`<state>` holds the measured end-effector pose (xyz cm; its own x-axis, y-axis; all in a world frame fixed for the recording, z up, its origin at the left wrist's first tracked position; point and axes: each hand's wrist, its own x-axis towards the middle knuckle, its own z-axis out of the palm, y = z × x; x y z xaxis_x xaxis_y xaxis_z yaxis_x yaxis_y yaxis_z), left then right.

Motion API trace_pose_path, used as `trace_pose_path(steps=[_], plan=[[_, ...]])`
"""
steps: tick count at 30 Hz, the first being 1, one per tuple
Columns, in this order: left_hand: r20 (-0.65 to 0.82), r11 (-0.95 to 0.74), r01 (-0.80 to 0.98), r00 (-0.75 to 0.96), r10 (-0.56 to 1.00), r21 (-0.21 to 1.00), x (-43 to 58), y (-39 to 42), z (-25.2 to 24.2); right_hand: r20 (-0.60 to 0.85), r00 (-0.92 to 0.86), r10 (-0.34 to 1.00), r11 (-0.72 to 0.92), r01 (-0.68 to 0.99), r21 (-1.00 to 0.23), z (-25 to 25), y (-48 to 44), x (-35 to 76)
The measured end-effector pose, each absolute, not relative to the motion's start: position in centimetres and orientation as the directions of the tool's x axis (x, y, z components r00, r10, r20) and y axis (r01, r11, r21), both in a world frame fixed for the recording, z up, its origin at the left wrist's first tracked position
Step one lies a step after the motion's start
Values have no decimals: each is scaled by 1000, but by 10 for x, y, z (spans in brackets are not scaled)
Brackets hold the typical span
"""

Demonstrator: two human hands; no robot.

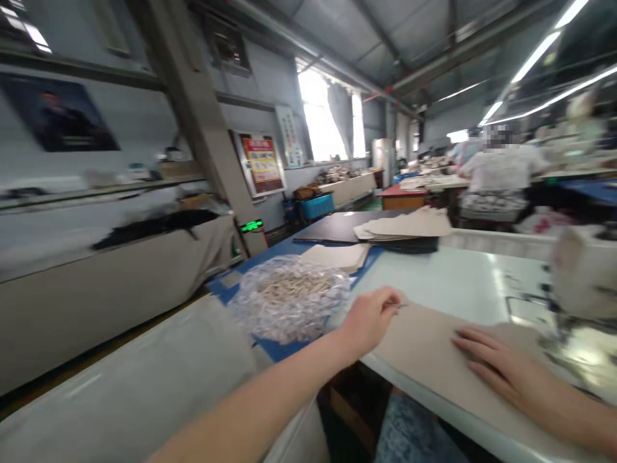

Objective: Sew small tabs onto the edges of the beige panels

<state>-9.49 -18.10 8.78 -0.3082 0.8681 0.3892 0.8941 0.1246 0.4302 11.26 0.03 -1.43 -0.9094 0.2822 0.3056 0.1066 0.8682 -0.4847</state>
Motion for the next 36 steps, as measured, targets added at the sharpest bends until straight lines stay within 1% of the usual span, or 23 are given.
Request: trace_pose_path(steps=[1,2,4,6,8,10,12,13,15,18,20,22,24,27,29,31,32,34,36], plan=[[401,58,897,-253,881,439,-87,-174,80,245,-928,282,827,106,-551,-3,-5,115],[420,-7,901,-195,887,434,-81,-168,73,214,-926,311,769,113,-629,7,-10,114],[503,-161,924,-38,863,346,-71,-157,62,178,-868,463,575,142,-806,22,-18,110],[585,-316,926,141,799,208,-65,-147,54,127,-828,546,309,58,-949,29,-24,107],[644,-431,900,294,706,60,-60,-139,49,87,-826,556,85,-47,-995,30,-29,106],[678,-493,868,394,620,-54,-55,-134,47,46,-783,621,-59,-105,-993,27,-33,107],[700,-531,841,438,563,-99,-52,-129,47,30,-743,668,-128,-154,-980,25,-35,110],[707,-537,839,433,559,-89,-51,-128,47,30,-727,686,-139,-172,-975,25,-35,112],[726,-509,861,357,587,-11,-49,-126,46,37,-693,720,-139,-197,-971,24,-33,115],[712,-396,898,149,686,194,-50,-124,44,21,-634,773,-144,-208,-967,25,-30,120],[636,-302,888,14,772,347,-50,-124,43,7,-607,795,-154,-212,-965,25,-28,121],[518,-203,847,-97,850,492,-49,-122,44,-1,-590,807,-158,-214,-964,23,-26,122],[402,-132,785,-157,902,605,-44,-117,47,8,-577,817,-145,-219,-965,20,-23,123],[243,-68,709,-149,958,702,-32,-103,55,47,-571,820,-107,-233,-967,16,-19,126],[145,-35,674,-107,984,738,-24,-88,59,70,-563,823,-74,-230,-970,14,-15,132],[50,-8,620,-50,997,785,-19,-69,61,99,-542,835,-7,-189,-982,15,-11,143],[6,7,581,-19,1000,814,-18,-58,61,128,-527,840,58,-147,-987,16,-9,152],[-64,41,497,29,998,867,-17,-37,58,215,-486,847,242,-8,-970,20,-3,174],[-111,79,419,53,992,904,-18,-19,51,308,-431,848,416,182,-891,27,6,202]])
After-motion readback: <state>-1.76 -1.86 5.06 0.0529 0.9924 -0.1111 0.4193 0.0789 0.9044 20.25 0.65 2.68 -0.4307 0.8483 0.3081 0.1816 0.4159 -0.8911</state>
